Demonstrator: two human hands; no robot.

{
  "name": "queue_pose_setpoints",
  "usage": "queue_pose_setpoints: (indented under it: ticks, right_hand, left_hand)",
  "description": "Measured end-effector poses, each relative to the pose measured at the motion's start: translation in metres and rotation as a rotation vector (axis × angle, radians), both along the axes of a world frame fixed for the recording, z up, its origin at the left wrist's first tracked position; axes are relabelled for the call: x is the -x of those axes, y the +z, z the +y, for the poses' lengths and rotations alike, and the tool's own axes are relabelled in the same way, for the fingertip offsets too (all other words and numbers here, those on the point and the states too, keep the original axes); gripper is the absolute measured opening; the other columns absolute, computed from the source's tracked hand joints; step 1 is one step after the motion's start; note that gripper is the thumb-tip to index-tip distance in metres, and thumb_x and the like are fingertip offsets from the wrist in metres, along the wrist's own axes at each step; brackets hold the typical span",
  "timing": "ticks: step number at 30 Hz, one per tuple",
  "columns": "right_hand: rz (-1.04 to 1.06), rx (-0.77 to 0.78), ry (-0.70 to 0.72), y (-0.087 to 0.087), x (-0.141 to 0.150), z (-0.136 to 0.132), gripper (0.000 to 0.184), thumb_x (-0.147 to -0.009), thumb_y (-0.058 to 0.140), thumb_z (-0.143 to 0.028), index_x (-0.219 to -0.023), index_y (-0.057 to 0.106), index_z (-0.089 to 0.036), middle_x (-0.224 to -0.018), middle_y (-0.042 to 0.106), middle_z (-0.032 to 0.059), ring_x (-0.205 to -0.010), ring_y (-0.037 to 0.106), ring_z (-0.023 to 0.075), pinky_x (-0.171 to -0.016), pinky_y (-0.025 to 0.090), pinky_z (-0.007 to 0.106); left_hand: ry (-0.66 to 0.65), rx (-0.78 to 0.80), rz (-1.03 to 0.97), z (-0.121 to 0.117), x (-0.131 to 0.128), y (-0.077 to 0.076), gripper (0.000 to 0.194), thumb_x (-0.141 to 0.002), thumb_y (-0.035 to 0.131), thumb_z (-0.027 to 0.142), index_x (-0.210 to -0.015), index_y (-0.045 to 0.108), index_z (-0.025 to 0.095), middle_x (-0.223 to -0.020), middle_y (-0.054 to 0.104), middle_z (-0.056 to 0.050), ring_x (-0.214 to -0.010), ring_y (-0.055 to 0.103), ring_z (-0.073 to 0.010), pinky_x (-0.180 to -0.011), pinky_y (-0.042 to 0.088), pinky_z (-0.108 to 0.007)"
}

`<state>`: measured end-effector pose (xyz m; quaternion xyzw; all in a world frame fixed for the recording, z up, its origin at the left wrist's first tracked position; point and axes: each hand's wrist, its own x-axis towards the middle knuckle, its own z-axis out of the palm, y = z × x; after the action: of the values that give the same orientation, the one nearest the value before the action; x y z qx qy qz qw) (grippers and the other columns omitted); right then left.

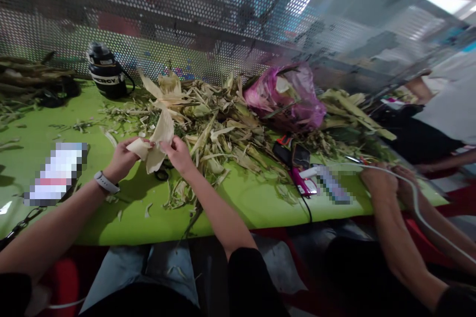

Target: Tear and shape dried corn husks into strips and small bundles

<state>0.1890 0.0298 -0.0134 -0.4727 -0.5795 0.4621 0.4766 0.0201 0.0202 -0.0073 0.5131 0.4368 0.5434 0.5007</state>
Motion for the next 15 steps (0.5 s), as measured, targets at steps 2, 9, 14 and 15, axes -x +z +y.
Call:
queue_pose_setpoints:
  ticks: [2,9,14,15]
  right_hand:
    - [0.045,0.001,0.040,0.000,0.000,0.001,0.033,-0.075,0.064,-0.046,-0.092,0.061,-0.019,-0.083,0.067,0.0019,-0.074,0.061,0.0156,-0.068,0.049,0.026]
    - [0.088,0.099,0.143,-0.003,-0.009,0.007,0.042,-0.065,0.077,-0.046,-0.091,0.063,-0.016,-0.079,0.069,0.0019,-0.072,0.062,0.0160,-0.068,0.051,0.027]
    - [0.071,0.185,0.253,-0.001,-0.011,0.008,0.048,-0.060,0.080,-0.051,-0.088,0.064,-0.015,-0.078,0.069,0.0026,-0.073,0.063,0.0161,-0.068,0.052,0.026]
    - [0.079,0.200,0.268,0.000,-0.011,0.008,0.049,-0.059,0.080,-0.051,-0.088,0.064,-0.015,-0.078,0.069,0.0028,-0.073,0.063,0.0163,-0.069,0.052,0.026]
  left_hand:
    - [-0.021,0.079,-0.056,0.001,0.000,0.000,0.025,-0.055,0.076,0.020,-0.079,0.071,0.013,-0.075,0.069,-0.004,-0.068,0.060,-0.0149,-0.064,0.047,-0.025]
    - [-0.199,0.231,0.012,0.001,0.001,0.012,0.027,-0.052,0.079,0.019,-0.076,0.069,0.013,-0.066,0.065,-0.002,-0.056,0.053,-0.0109,-0.050,0.038,-0.021]
    - [-0.260,0.320,0.064,0.004,0.006,0.007,0.024,-0.055,0.077,0.020,-0.075,0.067,0.011,-0.062,0.062,0.000,-0.050,0.047,-0.0077,-0.047,0.033,-0.019]
    - [-0.266,0.328,0.050,0.005,0.007,0.005,0.026,-0.055,0.077,0.021,-0.077,0.067,0.011,-0.063,0.063,-0.001,-0.052,0.048,-0.0079,-0.048,0.035,-0.019]
